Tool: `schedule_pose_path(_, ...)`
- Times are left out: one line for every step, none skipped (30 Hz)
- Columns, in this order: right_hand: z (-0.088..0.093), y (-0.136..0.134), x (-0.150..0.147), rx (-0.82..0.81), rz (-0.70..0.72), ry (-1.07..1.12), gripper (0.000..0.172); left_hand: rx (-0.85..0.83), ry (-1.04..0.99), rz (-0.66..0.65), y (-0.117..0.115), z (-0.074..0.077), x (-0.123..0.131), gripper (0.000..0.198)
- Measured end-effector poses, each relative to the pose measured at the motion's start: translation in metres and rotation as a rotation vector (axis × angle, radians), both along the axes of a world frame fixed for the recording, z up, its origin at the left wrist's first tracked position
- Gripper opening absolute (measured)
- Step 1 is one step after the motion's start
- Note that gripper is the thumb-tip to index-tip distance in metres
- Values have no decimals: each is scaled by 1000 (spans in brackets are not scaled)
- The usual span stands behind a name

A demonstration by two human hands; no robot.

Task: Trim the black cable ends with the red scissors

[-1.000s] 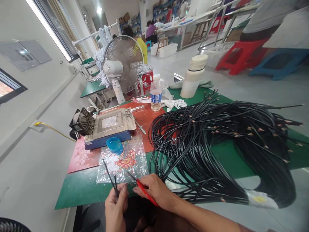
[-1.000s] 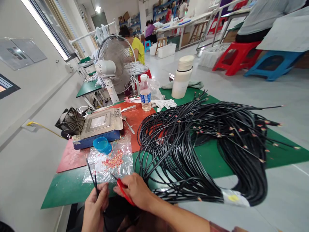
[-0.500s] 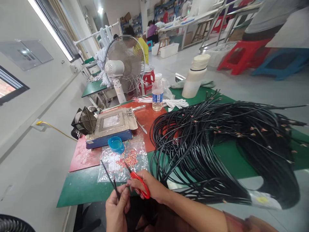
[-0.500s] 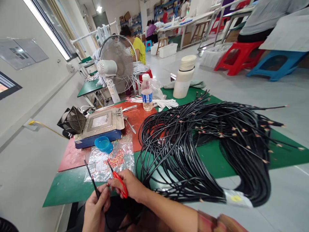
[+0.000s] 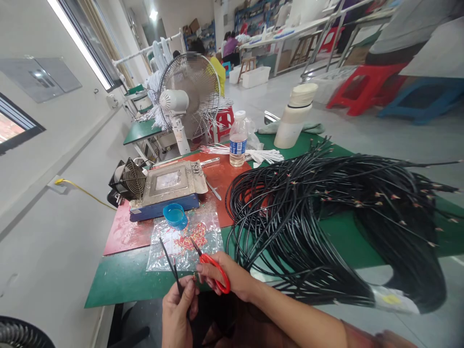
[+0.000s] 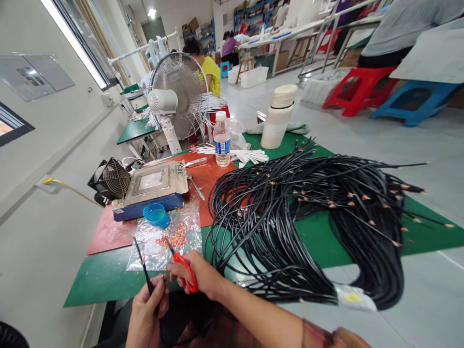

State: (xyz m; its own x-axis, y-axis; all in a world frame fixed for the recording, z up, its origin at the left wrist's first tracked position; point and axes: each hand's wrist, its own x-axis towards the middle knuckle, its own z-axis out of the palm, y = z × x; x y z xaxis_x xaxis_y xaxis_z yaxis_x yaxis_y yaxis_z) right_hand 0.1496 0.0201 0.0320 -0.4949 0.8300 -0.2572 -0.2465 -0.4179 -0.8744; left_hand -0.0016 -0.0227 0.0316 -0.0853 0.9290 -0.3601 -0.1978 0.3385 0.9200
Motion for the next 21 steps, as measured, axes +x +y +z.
schedule_pose_path(0,2,0,-14,-9,20,44,-3,-5,2,0,0,0,27)
schedule_pose_path(1,4,0,-24,-15,33,43,-7,-12,0,0,1,0,27)
schedule_pose_path(0,5,0,-35,-14,41,43,-13,-20,-4,0,0,0,27)
schedule_pose_path(0,5,-1,-48,-6,48,42,-19,-28,-9,-1,0,0,28)
schedule_pose_path(-1,5,-2,-62,4,54,41,-26,-37,-15,-1,-1,-1,28)
schedule_pose_path(-1,5,-3,-80,14,61,40,-32,-45,-20,-1,-2,-1,27)
schedule_pose_path(-2,4,-4,-101,26,73,39,-36,-53,-24,-2,-2,-1,27)
schedule_pose_path(-3,3,-5,-126,37,90,39,-35,-58,-25,-2,-2,-1,26)
schedule_pose_path(-3,2,-6,-156,44,110,39,-31,-62,-26,-2,-2,0,26)
schedule_pose_path(-3,1,-7,-193,47,133,39,-21,-64,-28,-3,-1,0,26)
schedule_pose_path(-3,1,-8,-236,53,157,39,-9,-66,-32,-3,0,1,26)
schedule_pose_path(-4,0,-9,-282,68,179,39,3,-70,-41,-2,1,2,26)
schedule_pose_path(-4,-1,-9,-328,89,197,39,16,-78,-54,-2,2,2,25)
schedule_pose_path(-4,-2,-10,-370,112,214,38,27,-87,-66,-2,2,2,25)
schedule_pose_path(-5,-2,-10,-404,140,231,37,37,-99,-81,-2,2,2,24)
schedule_pose_path(-5,-3,-10,-428,161,250,36,43,-111,-96,-2,1,1,23)
schedule_pose_path(-6,-3,-10,-443,173,268,35,44,-121,-109,-1,0,0,22)
schedule_pose_path(-7,-4,-10,-446,173,282,34,42,-127,-119,-1,-2,-1,19)
schedule_pose_path(-8,-4,-10,-438,170,287,34,39,-129,-126,-2,-3,-2,17)
schedule_pose_path(-8,-5,-10,-405,170,278,34,31,-130,-129,-2,-5,-2,16)
schedule_pose_path(-9,-5,-11,-366,169,260,35,23,-131,-129,-2,-6,-3,15)
